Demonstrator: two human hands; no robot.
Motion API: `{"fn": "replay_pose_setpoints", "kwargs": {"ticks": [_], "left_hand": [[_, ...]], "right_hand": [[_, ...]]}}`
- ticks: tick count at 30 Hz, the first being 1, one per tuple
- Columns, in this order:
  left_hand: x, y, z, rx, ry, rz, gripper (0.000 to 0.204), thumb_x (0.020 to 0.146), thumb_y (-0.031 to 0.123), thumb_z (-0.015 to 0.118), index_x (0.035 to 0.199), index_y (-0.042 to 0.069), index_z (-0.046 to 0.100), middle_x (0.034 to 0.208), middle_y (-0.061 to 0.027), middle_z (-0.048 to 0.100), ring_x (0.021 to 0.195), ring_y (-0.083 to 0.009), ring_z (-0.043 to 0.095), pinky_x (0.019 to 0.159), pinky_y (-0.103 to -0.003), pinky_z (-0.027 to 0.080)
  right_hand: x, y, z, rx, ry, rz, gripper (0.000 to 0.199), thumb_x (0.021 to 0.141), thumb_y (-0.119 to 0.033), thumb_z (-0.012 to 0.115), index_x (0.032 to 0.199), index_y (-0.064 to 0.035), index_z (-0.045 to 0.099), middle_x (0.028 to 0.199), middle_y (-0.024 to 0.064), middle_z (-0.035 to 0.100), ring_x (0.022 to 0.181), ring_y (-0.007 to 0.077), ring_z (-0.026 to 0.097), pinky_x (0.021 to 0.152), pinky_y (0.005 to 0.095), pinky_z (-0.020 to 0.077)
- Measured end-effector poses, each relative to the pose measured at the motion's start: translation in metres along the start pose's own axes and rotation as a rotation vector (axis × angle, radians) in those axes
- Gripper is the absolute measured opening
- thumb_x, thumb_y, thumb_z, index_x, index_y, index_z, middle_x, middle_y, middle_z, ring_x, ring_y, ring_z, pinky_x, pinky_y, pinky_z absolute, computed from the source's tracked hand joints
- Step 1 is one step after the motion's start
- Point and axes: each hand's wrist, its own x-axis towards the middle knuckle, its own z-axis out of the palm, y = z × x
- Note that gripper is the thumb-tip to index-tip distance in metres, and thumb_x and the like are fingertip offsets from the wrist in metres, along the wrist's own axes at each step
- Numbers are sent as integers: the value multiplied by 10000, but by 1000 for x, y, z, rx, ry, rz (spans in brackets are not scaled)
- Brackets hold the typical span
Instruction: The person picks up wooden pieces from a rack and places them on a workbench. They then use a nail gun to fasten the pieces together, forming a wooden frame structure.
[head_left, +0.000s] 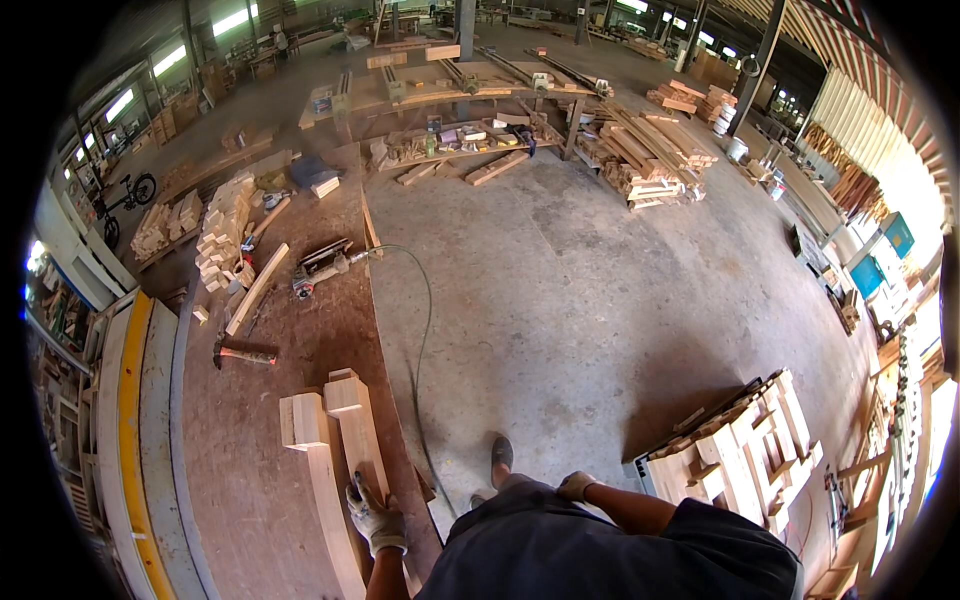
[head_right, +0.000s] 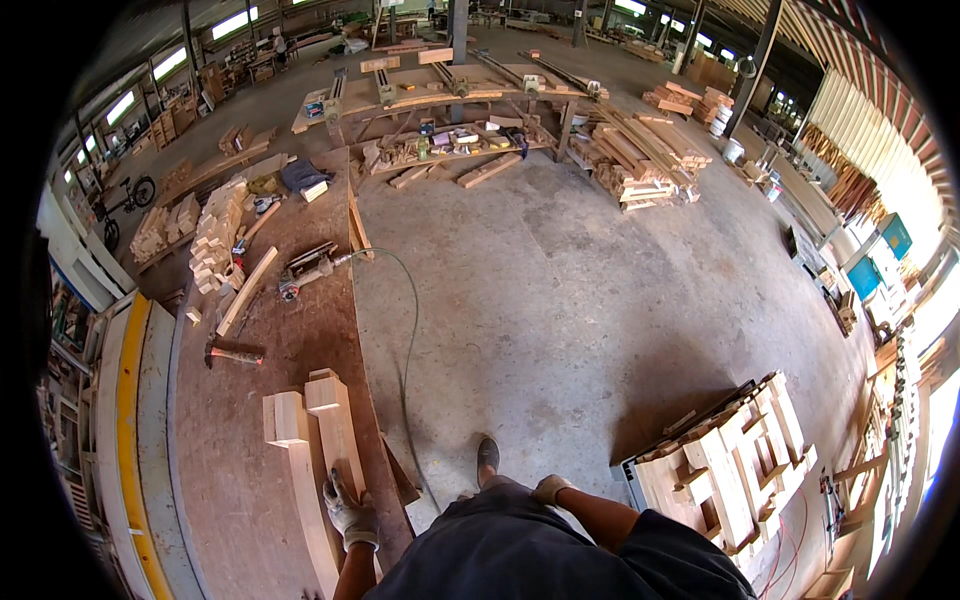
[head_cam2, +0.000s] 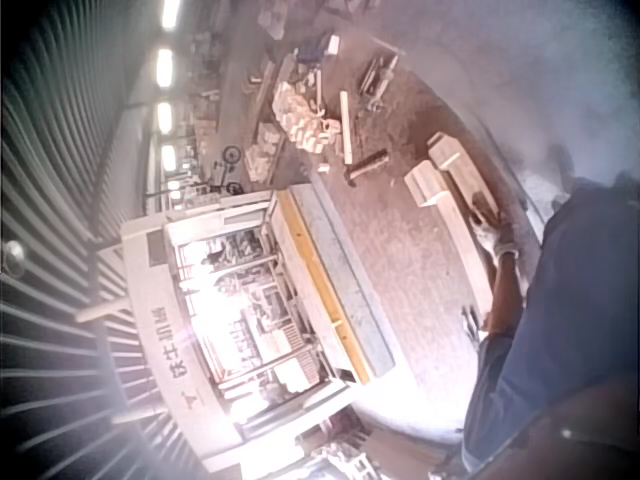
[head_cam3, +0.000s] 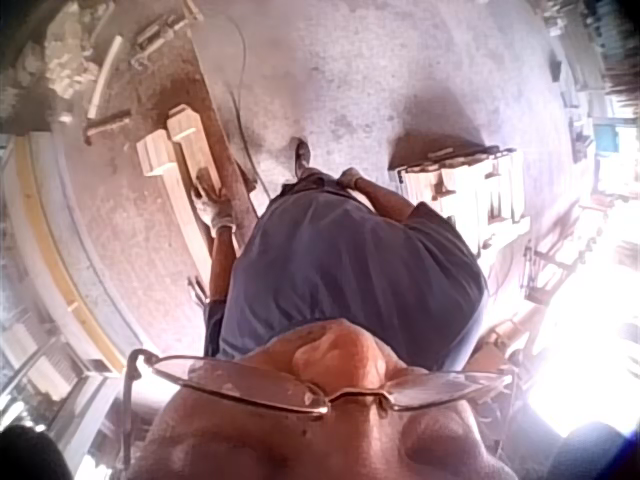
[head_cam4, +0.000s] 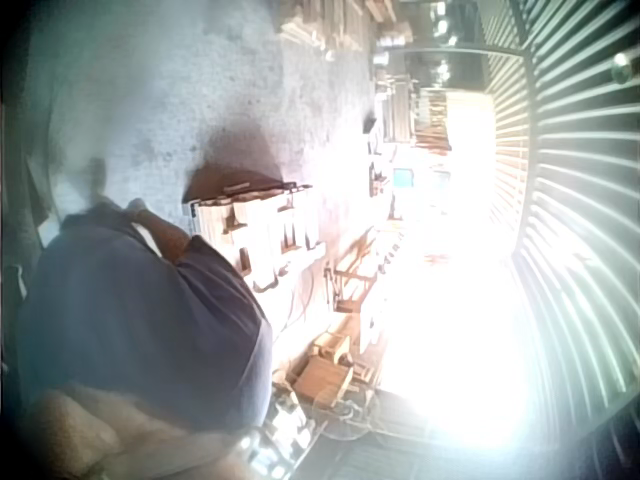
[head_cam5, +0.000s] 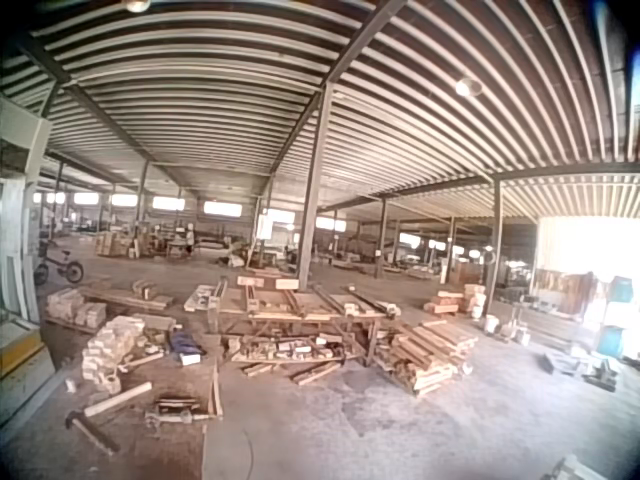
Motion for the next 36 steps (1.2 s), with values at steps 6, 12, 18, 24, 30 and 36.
{"fn": "replay_pose_setpoints", "kwargs": {"ticks": [6,12,18,24,30,36], "left_hand": [[0,-2,0,-21,-16,-32,972,817,144,794,1642,136,280,1571,-303,398,1447,-463,412,1189,-532,372],[1,-1,0,-24,-19,-26,978,807,139,796,1641,137,284,1581,-302,377,1447,-464,411,1199,-524,368],[1,-6,5,-26,-8,-10,975,813,140,787,1644,141,279,1575,-304,384,1438,-467,420,1183,-526,381],[0,-7,5,-5,-2,-12,976,822,152,791,1648,143,272,1569,-307,396,1435,-468,424,1177,-534,382],[0,-2,2,0,-12,-21,978,825,155,792,1650,141,268,1569,-305,408,1439,-466,420,1178,-534,379],[-1,-1,1,-1,-11,-20,968,836,162,787,1651,134,265,1578,-281,416,1452,-452,410,1178,-534,375]], "right_hand": [[-5,-4,-4,-44,-13,-31,462,905,-472,625,1206,-164,793,1272,108,749,1214,296,685,1053,388,513],[-11,-5,-8,-44,-16,-49,450,906,-463,637,1204,-166,796,1274,107,749,1217,292,684,1052,385,513],[-8,-5,-8,-68,-19,-56,458,909,-460,621,1213,-163,791,1291,111,740,1225,298,679,1058,391,511],[-10,-8,-8,-58,-24,-37,469,917,-461,603,1236,-165,779,1315,118,727,1249,303,665,1074,397,503],[-11,-6,-8,-39,-23,-22,493,922,-495,595,1235,-162,778,1322,121,723,1263,308,655,1082,402,496],[-4,-4,-6,-92,-52,-45,494,926,-490,589,1240,-158,775,1338,121,713,1270,315,649,1084,402,492]]}}
